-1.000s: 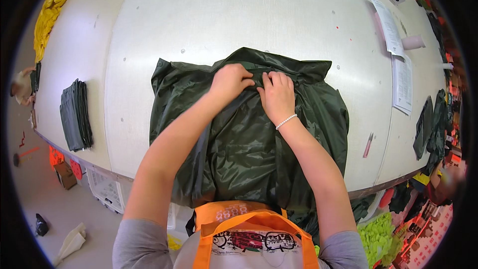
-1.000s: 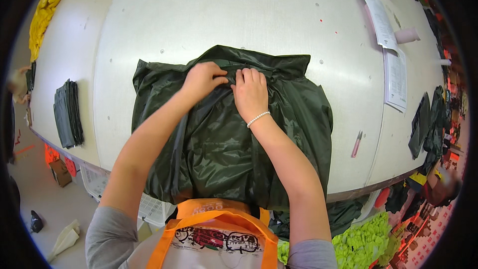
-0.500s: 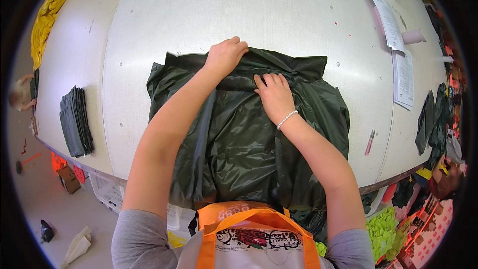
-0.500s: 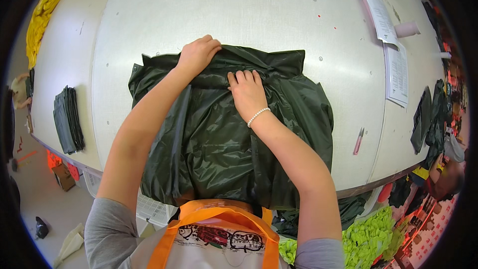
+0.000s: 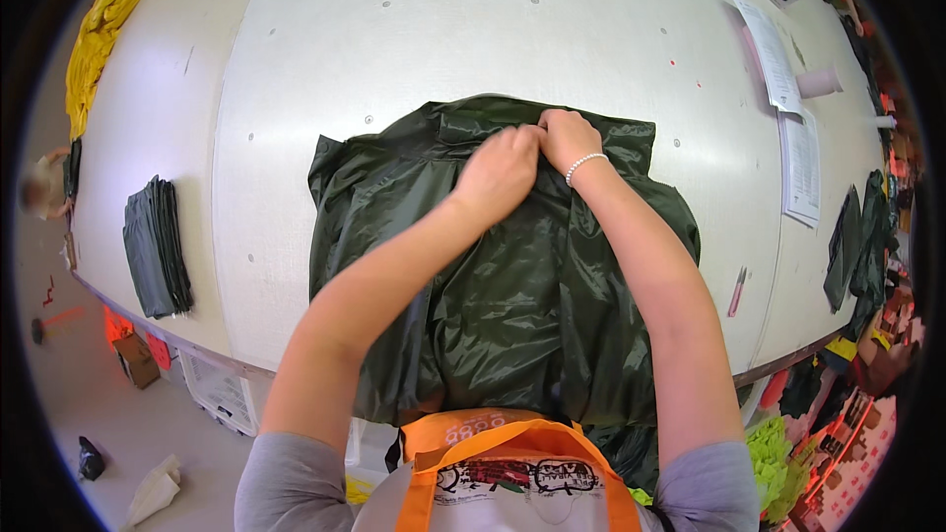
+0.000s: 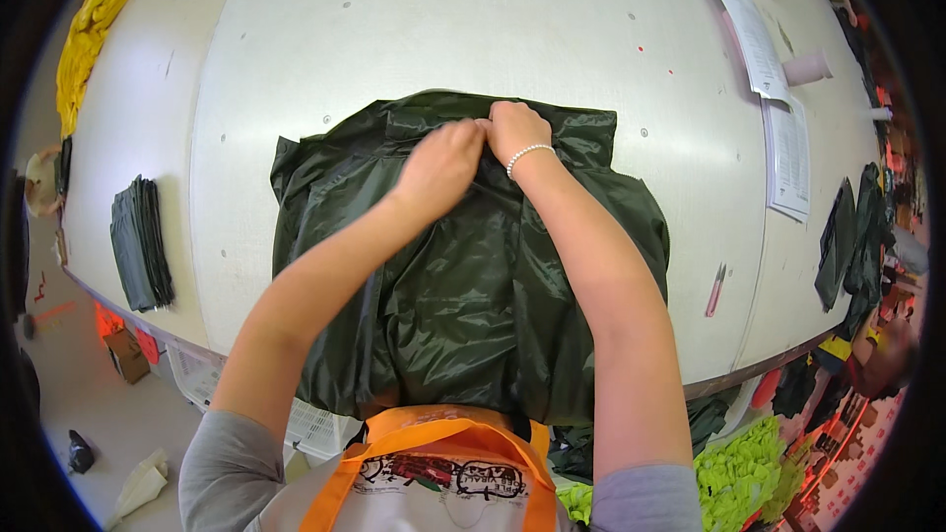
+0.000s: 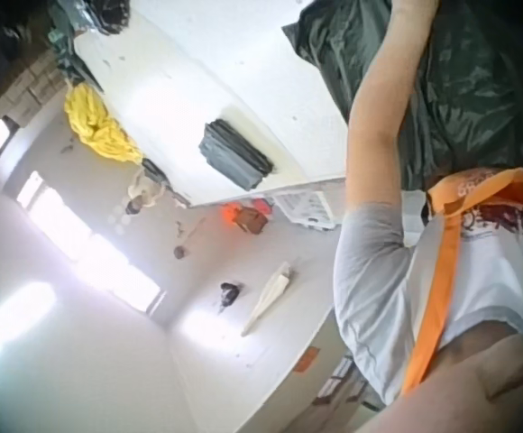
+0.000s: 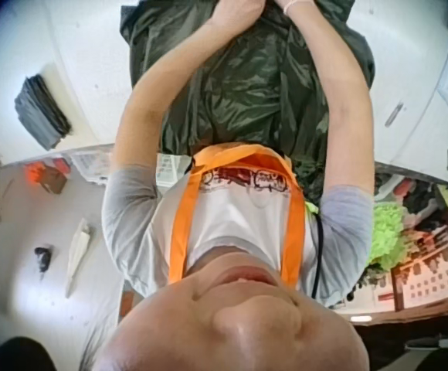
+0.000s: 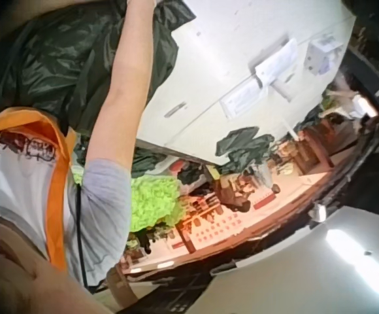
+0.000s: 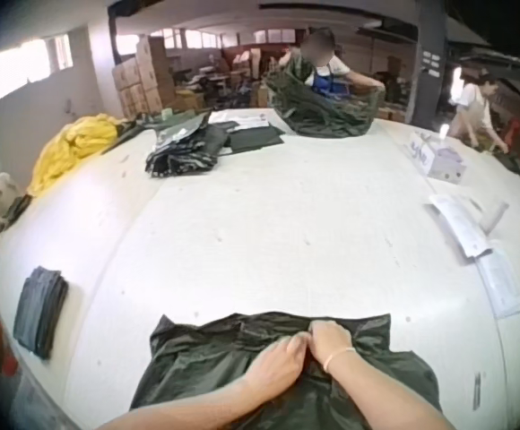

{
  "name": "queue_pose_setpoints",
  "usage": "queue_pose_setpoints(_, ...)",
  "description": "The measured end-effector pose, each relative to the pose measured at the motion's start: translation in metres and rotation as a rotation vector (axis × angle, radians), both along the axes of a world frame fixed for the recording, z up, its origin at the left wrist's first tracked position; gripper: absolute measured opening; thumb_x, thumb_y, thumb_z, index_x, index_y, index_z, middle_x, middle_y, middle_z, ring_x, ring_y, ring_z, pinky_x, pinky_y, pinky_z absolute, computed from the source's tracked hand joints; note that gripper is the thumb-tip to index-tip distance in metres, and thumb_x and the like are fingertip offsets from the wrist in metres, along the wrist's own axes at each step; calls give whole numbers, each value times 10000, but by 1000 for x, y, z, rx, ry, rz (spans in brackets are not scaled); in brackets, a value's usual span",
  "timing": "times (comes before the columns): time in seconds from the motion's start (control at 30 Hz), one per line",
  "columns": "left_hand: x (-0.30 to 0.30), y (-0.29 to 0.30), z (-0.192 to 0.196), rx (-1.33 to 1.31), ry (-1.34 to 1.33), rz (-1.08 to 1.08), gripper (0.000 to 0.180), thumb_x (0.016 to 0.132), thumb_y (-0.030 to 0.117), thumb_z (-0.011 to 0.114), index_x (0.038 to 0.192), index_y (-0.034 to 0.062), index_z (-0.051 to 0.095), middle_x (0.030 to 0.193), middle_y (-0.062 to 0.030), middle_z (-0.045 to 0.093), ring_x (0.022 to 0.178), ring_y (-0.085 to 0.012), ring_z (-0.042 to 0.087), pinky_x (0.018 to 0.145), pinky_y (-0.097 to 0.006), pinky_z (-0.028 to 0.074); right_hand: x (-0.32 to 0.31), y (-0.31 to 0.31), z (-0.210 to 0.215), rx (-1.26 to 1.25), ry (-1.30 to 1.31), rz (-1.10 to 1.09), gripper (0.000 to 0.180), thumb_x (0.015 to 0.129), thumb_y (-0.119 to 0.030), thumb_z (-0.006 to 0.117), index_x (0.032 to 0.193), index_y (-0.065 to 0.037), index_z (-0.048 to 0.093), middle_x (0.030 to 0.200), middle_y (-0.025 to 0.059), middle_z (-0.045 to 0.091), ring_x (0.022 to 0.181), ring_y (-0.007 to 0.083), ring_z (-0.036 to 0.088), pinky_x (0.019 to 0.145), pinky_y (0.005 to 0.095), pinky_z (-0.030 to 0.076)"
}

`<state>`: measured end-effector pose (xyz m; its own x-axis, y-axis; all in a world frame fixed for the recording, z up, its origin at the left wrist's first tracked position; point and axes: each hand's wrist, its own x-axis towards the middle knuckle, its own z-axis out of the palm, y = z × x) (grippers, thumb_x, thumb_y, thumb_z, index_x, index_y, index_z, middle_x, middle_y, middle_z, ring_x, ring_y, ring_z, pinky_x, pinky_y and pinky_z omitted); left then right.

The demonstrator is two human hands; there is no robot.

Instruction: The person unfolds a dark green jacket on a white table, smooths it out, and folds it neatly. They use a small tool to cut a tag or thread from the jacket before completing the fold.

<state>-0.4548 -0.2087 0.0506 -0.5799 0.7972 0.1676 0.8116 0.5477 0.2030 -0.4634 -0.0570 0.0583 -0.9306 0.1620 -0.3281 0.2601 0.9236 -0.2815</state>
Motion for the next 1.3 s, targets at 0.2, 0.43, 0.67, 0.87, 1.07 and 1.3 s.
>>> queue_pose_setpoints(0.2,23,16,-27,-9,68,116,704,837,403,583,1293,-110,427,1131,-241,536,1058,-334,508,922,-366,446,16,13,2,32,165,34,295,905,-283,520,831,-17,625,860,181,658,838,359,627,724,445,503)
queue_pose_setpoints(0.43,42,67,-12,-448,146,253,657,827,479,569,1266,-3,486,1086,-220,515,1012,-362,490,820,-448,479,38,23,16,240,112,208,172,838,-122,539,946,6,577,934,173,641,890,310,645,744,398,545)
queue_pose_setpoints(0.67,22,79,-8,-304,-69,7,605,801,492,555,1146,-5,552,1099,-140,483,1011,-311,449,912,-437,381,62,44,3,189,392,248,158,826,-55,537,971,-8,577,939,127,649,889,273,643,789,361,525)
queue_pose_setpoints(0.87,37,72,-19,-92,24,38,809,788,627,546,1320,29,433,1205,-183,468,1108,-333,426,947,-471,343,95,75,-20,-244,775,124,292,814,9,535,1092,-51,599,1101,95,631,999,267,614,825,347,519)
queue_pose_setpoints(1.07,37,102,-6,-368,-20,106,673,765,536,589,1235,61,512,1207,-167,475,1108,-326,434,888,-502,384,95,65,-21,-154,813,136,361,776,31,553,1129,-34,589,1137,132,602,1055,283,585,894,357,492)
queue_pose_setpoints(1.3,48,88,-20,-13,-39,86,732,749,540,603,1326,113,460,1323,-214,412,1204,-423,367,1004,-581,257,103,77,-24,-63,817,140,361,802,38,534,1154,-33,570,1163,127,590,1091,284,562,958,387,450)
